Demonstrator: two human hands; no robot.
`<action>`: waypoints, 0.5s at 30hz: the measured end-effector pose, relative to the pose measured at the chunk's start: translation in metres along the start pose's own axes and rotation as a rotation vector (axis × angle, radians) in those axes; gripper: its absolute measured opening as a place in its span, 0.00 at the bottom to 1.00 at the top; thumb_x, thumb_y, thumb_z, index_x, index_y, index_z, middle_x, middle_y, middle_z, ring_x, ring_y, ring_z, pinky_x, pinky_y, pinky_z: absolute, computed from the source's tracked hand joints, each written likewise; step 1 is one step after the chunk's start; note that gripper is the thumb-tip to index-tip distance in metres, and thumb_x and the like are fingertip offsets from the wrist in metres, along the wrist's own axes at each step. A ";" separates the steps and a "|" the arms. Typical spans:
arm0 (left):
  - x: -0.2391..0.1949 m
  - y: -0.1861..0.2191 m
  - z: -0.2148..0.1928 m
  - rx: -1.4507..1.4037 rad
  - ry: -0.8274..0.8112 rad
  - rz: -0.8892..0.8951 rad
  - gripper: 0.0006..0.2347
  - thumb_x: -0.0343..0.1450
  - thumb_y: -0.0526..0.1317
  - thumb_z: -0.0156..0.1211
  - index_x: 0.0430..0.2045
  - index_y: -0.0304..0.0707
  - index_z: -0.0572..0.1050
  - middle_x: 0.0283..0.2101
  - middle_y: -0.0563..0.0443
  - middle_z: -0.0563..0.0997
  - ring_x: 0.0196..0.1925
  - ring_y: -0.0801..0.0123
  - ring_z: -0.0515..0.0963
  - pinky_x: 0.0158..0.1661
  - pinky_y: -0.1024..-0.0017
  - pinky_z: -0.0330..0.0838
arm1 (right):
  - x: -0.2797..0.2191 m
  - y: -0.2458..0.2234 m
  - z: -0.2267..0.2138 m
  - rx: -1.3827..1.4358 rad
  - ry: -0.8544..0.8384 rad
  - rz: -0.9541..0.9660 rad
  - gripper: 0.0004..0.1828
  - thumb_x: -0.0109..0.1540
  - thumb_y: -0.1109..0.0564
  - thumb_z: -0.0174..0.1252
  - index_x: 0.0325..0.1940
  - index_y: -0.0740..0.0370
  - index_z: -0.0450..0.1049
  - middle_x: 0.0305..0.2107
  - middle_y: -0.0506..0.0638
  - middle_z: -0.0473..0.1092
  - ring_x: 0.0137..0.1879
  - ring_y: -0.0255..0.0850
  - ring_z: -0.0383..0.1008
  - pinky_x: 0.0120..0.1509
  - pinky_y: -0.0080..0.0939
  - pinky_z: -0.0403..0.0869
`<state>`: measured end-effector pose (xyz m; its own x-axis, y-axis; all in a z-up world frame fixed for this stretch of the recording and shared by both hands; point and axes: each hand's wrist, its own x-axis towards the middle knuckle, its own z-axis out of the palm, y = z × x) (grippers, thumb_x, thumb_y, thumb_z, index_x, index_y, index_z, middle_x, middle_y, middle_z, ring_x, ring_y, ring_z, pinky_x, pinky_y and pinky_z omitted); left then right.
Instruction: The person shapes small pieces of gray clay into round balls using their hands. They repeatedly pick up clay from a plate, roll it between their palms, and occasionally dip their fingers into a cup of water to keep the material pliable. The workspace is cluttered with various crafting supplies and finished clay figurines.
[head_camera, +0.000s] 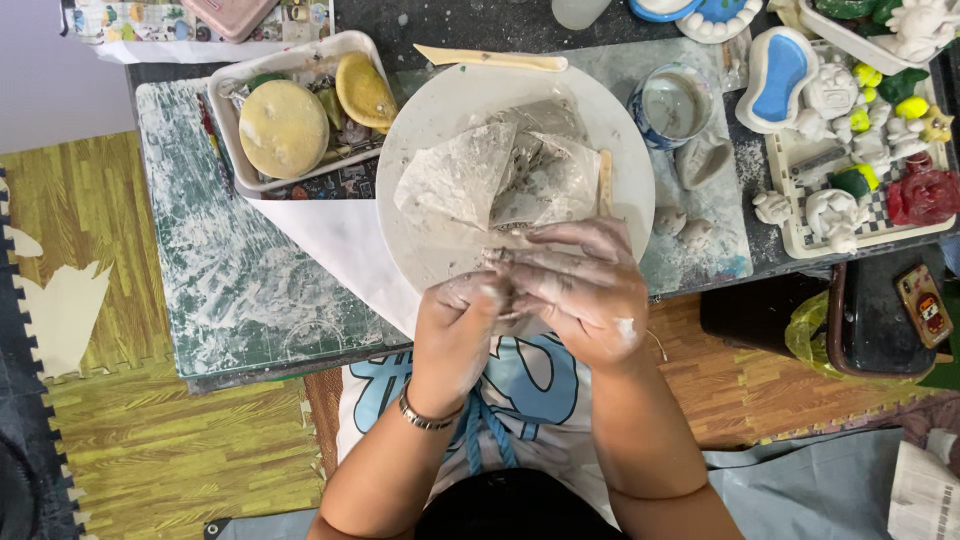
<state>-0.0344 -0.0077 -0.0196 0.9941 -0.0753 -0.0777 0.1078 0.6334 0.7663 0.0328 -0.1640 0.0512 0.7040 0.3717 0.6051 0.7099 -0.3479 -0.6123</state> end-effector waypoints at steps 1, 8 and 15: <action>0.000 0.004 0.002 0.060 0.032 0.019 0.20 0.78 0.50 0.56 0.46 0.23 0.77 0.44 0.45 0.82 0.45 0.70 0.79 0.50 0.72 0.74 | 0.000 0.001 -0.001 -0.027 0.010 -0.002 0.15 0.54 0.56 0.70 0.45 0.57 0.82 0.42 0.49 0.80 0.55 0.49 0.79 0.62 0.49 0.71; -0.007 0.025 0.008 0.287 -0.066 0.046 0.34 0.79 0.63 0.41 0.57 0.20 0.72 0.51 0.41 0.80 0.55 0.64 0.77 0.61 0.68 0.68 | -0.004 0.005 0.007 -0.141 0.051 0.030 0.13 0.56 0.62 0.65 0.45 0.55 0.84 0.43 0.49 0.80 0.53 0.46 0.79 0.63 0.47 0.70; -0.001 0.036 0.019 0.494 -0.110 0.049 0.35 0.78 0.63 0.45 0.57 0.19 0.74 0.49 0.39 0.80 0.53 0.64 0.77 0.57 0.69 0.70 | -0.020 0.021 0.026 -0.209 0.185 0.009 0.08 0.66 0.56 0.55 0.38 0.60 0.77 0.38 0.50 0.80 0.52 0.43 0.79 0.61 0.46 0.73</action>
<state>-0.0320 0.0003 0.0205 0.9883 -0.1519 0.0133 0.0176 0.2004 0.9796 0.0331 -0.1562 0.0130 0.6876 0.2107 0.6949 0.6785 -0.5271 -0.5116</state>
